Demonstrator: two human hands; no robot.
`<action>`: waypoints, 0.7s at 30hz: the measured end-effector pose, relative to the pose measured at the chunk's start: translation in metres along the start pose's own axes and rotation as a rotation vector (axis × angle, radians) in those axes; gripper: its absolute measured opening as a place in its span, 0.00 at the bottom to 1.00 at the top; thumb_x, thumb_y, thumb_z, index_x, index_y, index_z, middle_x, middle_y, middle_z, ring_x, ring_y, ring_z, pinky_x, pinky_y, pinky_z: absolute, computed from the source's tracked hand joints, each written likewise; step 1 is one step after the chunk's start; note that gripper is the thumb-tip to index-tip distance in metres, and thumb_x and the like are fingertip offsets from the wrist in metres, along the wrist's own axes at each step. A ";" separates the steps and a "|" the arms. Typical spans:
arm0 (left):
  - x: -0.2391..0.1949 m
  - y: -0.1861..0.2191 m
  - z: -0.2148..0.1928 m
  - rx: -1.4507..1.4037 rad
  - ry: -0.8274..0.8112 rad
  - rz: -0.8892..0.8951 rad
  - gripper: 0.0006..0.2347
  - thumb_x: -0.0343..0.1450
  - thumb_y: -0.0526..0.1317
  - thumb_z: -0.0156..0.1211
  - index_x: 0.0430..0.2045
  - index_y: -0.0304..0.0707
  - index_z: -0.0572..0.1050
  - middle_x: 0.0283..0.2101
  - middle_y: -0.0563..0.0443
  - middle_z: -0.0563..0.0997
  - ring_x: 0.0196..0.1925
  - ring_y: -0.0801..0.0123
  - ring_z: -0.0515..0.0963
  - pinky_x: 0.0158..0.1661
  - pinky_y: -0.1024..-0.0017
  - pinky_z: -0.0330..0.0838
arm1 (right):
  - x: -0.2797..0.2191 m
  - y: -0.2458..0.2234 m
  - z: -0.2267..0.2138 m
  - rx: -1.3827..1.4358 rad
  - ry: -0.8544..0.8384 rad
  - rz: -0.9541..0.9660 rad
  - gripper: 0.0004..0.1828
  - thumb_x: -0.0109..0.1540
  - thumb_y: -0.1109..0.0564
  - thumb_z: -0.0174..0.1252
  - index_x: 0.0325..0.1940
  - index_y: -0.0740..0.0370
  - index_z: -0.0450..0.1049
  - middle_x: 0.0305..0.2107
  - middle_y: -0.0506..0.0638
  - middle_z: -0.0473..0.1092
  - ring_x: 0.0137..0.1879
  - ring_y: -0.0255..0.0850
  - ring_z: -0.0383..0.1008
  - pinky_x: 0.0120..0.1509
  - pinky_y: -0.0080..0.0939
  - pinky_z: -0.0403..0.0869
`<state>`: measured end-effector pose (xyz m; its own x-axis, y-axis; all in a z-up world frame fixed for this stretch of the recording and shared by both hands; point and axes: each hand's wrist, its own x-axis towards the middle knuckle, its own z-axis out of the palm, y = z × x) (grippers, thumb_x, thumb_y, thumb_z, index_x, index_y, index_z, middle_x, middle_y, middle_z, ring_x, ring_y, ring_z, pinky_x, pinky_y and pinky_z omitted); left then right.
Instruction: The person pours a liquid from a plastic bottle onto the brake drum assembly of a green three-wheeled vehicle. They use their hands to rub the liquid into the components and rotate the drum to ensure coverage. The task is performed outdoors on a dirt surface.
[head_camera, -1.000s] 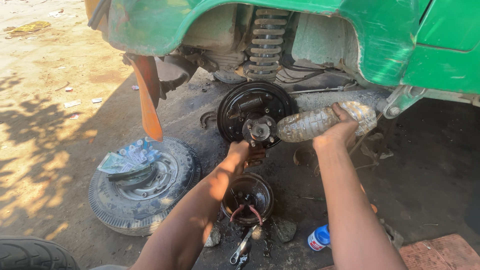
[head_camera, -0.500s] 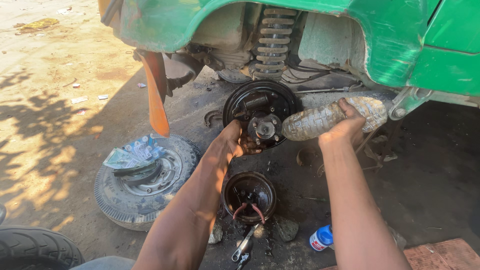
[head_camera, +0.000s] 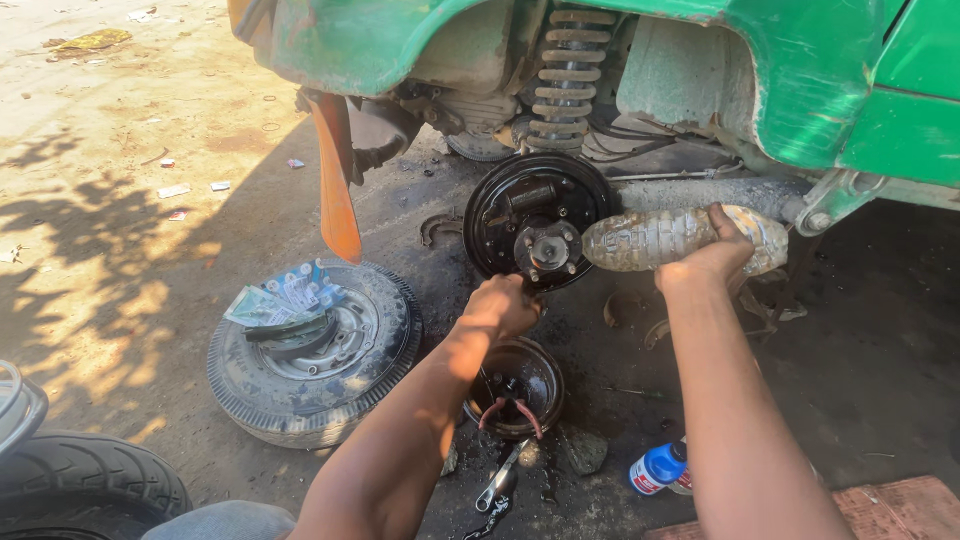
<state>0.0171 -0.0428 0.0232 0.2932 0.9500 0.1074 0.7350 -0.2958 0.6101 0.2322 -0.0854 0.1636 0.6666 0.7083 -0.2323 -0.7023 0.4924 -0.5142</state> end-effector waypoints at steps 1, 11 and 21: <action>-0.003 0.000 -0.001 0.155 -0.020 0.031 0.19 0.66 0.47 0.58 0.48 0.39 0.80 0.51 0.38 0.83 0.56 0.48 0.82 0.58 0.59 0.74 | 0.001 0.002 0.001 -0.038 0.012 -0.023 0.22 0.52 0.58 0.66 0.50 0.66 0.77 0.48 0.55 0.76 0.50 0.51 0.81 0.58 0.56 0.78; 0.003 0.005 -0.025 0.105 0.032 -0.055 0.24 0.66 0.52 0.63 0.54 0.38 0.74 0.56 0.35 0.76 0.59 0.45 0.76 0.57 0.57 0.71 | 0.003 0.007 0.025 -0.031 -0.070 -0.112 0.24 0.49 0.61 0.65 0.49 0.71 0.78 0.53 0.58 0.73 0.52 0.51 0.79 0.60 0.56 0.78; 0.030 0.014 0.018 -0.706 0.268 -0.462 0.23 0.64 0.46 0.72 0.46 0.27 0.76 0.48 0.34 0.81 0.53 0.52 0.82 0.53 0.62 0.77 | 0.005 0.020 0.008 -0.094 0.070 -0.034 0.24 0.51 0.60 0.65 0.51 0.69 0.78 0.54 0.59 0.72 0.55 0.52 0.77 0.65 0.61 0.74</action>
<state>0.0471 -0.0204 0.0209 -0.1582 0.9770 -0.1429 0.1699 0.1695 0.9708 0.2196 -0.0677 0.1591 0.7079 0.6531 -0.2691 -0.6548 0.4637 -0.5969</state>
